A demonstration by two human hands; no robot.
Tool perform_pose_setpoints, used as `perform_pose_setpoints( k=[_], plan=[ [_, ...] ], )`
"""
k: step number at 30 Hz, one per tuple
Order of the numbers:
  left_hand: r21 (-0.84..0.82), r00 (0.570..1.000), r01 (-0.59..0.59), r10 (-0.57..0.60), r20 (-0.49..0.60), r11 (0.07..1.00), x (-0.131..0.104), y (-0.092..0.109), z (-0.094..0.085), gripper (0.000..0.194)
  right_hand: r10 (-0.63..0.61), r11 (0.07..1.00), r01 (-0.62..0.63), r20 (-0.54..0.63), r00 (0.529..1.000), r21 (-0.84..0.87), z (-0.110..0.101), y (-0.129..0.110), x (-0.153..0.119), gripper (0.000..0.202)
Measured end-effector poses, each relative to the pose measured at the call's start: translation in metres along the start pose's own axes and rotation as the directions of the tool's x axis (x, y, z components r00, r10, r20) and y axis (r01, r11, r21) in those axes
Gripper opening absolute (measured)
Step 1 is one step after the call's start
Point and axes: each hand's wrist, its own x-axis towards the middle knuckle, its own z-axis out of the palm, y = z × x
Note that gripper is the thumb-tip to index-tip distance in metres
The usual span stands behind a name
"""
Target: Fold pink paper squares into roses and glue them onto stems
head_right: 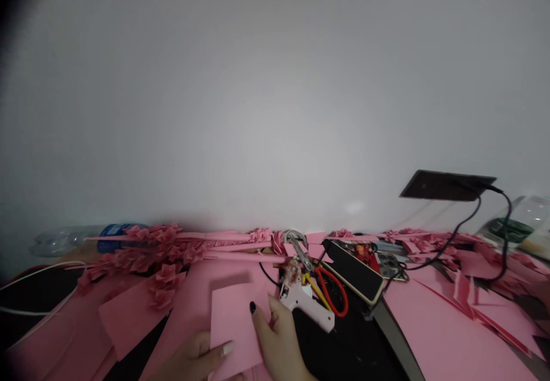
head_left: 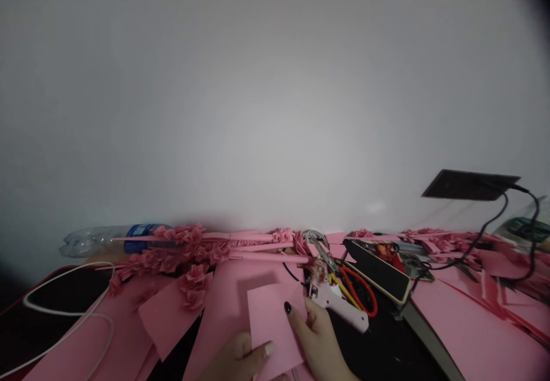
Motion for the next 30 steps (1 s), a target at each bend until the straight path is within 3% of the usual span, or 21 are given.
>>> perform_pose_setpoints(
  k=[3, 6, 10, 17, 21, 25, 30],
  plan=[
    [-0.066, 0.997, 0.069, -0.070, -0.013, 0.995, -0.001, 0.005, 0.000, 0.051, -0.085, 0.983, 0.089, 0.033, 0.996, -0.160, -0.001, -0.002, -0.002, 0.038],
    [-0.098, 0.989, 0.117, -0.125, -0.082, 0.988, -0.002, 0.009, -0.001, 0.059, -0.201, 0.921, 0.237, 0.143, 0.969, -0.308, -0.005, -0.002, -0.004, 0.034],
    [-0.119, 0.985, 0.122, -0.135, -0.104, 0.985, -0.003, 0.010, -0.001, 0.061, -0.280, 0.861, 0.359, 0.252, 0.926, -0.361, -0.009, 0.001, -0.006, 0.047],
    [-0.046, 0.995, 0.097, -0.096, 0.040, 0.994, 0.001, 0.002, -0.009, 0.063, -0.129, 0.949, 0.140, 0.061, 0.990, -0.281, -0.002, 0.001, -0.004, 0.028],
    [-0.032, 0.995, 0.098, -0.097, 0.035, 0.995, 0.002, 0.000, -0.012, 0.061, -0.048, 0.982, 0.055, 0.039, 0.998, -0.181, 0.001, 0.000, -0.001, 0.027],
    [-0.064, 0.992, 0.125, -0.124, 0.025, 0.990, 0.000, 0.005, -0.009, 0.060, -0.100, 0.951, 0.107, 0.038, 0.994, -0.289, 0.000, 0.002, -0.003, 0.023],
    [-0.155, 0.982, 0.179, -0.187, -0.034, 0.972, -0.001, 0.008, -0.007, 0.061, -0.256, 0.837, 0.271, 0.099, 0.962, -0.475, -0.004, 0.006, -0.009, 0.024]
  ],
)
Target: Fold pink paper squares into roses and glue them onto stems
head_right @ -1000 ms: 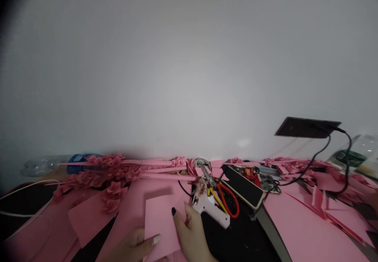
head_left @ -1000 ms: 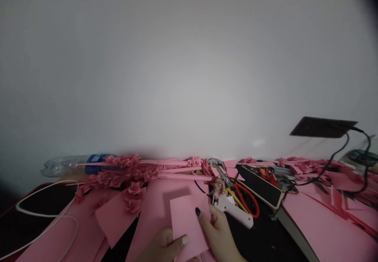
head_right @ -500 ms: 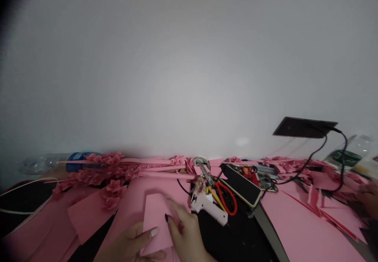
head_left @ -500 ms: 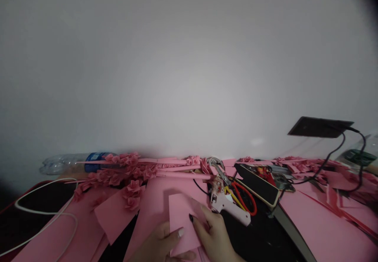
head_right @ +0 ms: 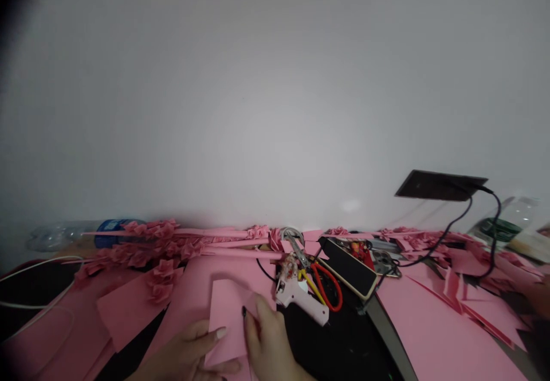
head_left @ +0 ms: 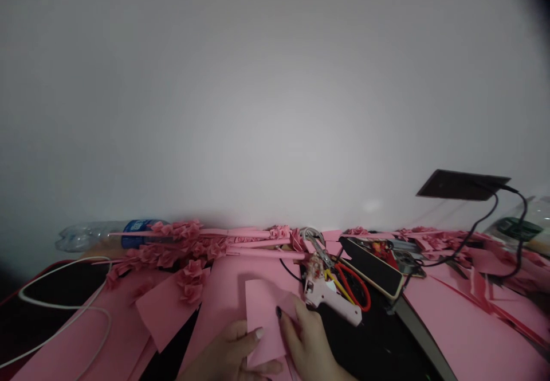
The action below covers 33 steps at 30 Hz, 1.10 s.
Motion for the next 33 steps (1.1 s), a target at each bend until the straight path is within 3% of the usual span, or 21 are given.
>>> perform_pose_setpoints(
  k=[5, 9, 15, 21, 26, 33],
  plan=[
    [0.014, 0.998, -0.047, 0.047, -0.034, 0.999, 0.001, 0.001, -0.004, 0.059, -0.134, 0.991, 0.135, 0.034, 0.990, -0.014, -0.006, 0.001, 0.000, 0.047],
    [0.014, 0.996, -0.091, 0.091, -0.016, 0.996, 0.001, 0.003, -0.005, 0.054, -0.293, 0.946, 0.304, 0.104, 0.950, -0.112, -0.008, 0.011, 0.000, 0.067],
    [0.056, 0.992, -0.121, 0.119, 0.033, 0.991, -0.003, 0.009, -0.001, 0.055, -0.361, 0.886, 0.410, 0.235, 0.903, -0.215, -0.007, 0.018, -0.002, 0.088],
    [0.083, 0.991, -0.120, 0.114, 0.076, 0.989, -0.008, 0.018, 0.003, 0.054, -0.355, 0.876, 0.419, 0.270, 0.895, -0.238, -0.010, 0.009, -0.001, 0.088],
    [0.078, 0.993, -0.120, 0.118, 0.029, 0.990, -0.009, 0.017, 0.005, 0.051, -0.341, 0.860, 0.431, 0.322, 0.883, -0.272, -0.010, 0.006, 0.000, 0.086],
    [0.010, 0.981, -0.160, 0.158, 0.113, 0.987, -0.007, 0.011, 0.003, 0.030, -0.311, 0.856, 0.435, 0.394, 0.865, -0.279, -0.012, -0.006, 0.002, 0.080]
  ],
)
